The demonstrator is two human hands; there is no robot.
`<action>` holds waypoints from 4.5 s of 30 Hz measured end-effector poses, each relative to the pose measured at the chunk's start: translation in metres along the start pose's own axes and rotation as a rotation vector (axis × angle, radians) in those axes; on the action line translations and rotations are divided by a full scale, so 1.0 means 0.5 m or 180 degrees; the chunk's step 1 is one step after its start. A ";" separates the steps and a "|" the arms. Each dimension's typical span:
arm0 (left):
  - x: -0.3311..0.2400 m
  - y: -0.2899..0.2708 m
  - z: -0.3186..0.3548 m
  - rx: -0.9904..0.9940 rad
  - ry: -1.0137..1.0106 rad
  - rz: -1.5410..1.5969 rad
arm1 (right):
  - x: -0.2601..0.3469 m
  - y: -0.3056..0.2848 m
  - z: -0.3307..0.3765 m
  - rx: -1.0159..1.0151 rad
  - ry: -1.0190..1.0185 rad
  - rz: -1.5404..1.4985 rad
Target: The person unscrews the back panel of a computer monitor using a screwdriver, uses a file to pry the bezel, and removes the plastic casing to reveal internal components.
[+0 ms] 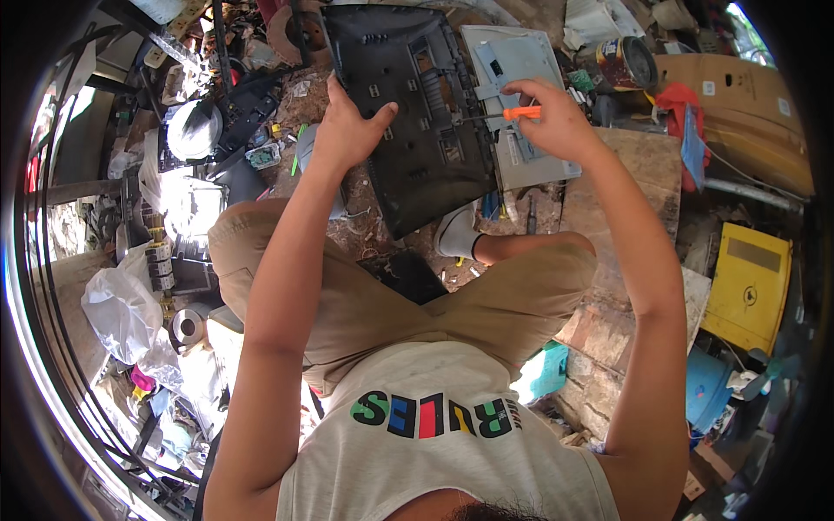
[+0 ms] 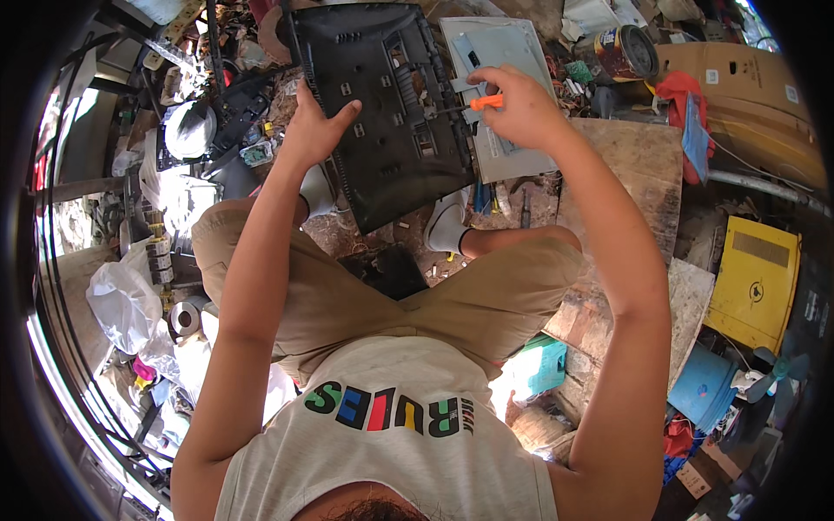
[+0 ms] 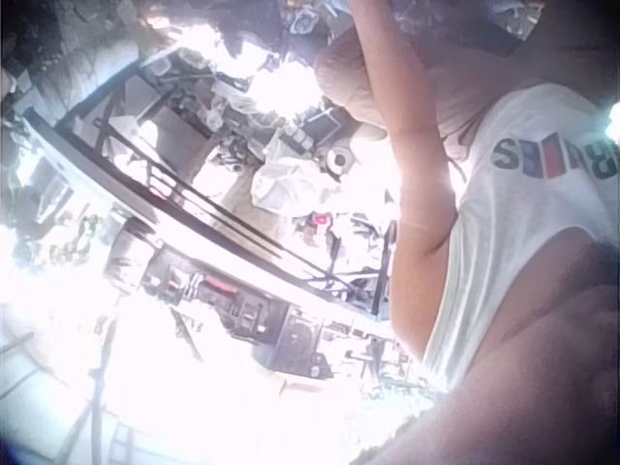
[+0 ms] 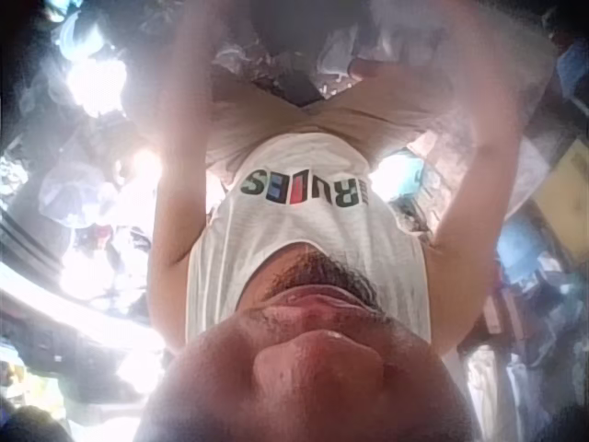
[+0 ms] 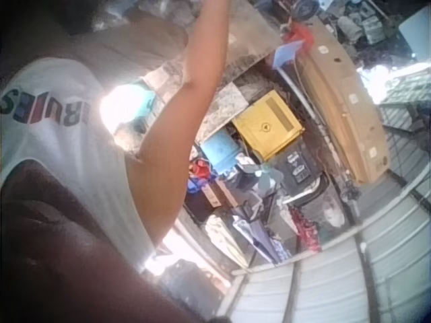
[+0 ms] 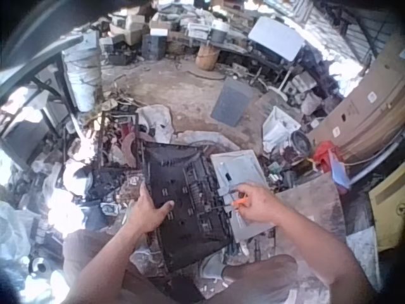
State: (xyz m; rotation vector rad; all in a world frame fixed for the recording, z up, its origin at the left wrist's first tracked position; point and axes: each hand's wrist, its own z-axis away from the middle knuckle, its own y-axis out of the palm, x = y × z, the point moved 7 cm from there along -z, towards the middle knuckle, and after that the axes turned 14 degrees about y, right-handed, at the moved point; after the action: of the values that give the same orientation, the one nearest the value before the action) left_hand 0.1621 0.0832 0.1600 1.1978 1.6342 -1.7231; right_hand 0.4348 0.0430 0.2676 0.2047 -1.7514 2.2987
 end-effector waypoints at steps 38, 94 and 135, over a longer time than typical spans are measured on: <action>0.075 0.023 0.003 -0.0135 -0.0605 0.0611 | -0.052 0.256 -0.087 0.0020 0.1744 -0.0817; -0.038 0.009 0.051 -0.0115 -0.0306 0.3717 | 0.061 0.022 -0.008 0.0529 0.0362 0.0379; -0.022 0.005 0.038 -0.0388 -0.0248 0.3985 | 0.007 -0.067 0.118 -0.1224 0.0569 -0.1193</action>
State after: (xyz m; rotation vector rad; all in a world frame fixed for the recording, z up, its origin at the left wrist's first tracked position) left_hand 0.1648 0.0620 0.1660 1.5394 0.5852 -0.8103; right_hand 0.4383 -0.0049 0.3155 0.2243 -1.8367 1.6384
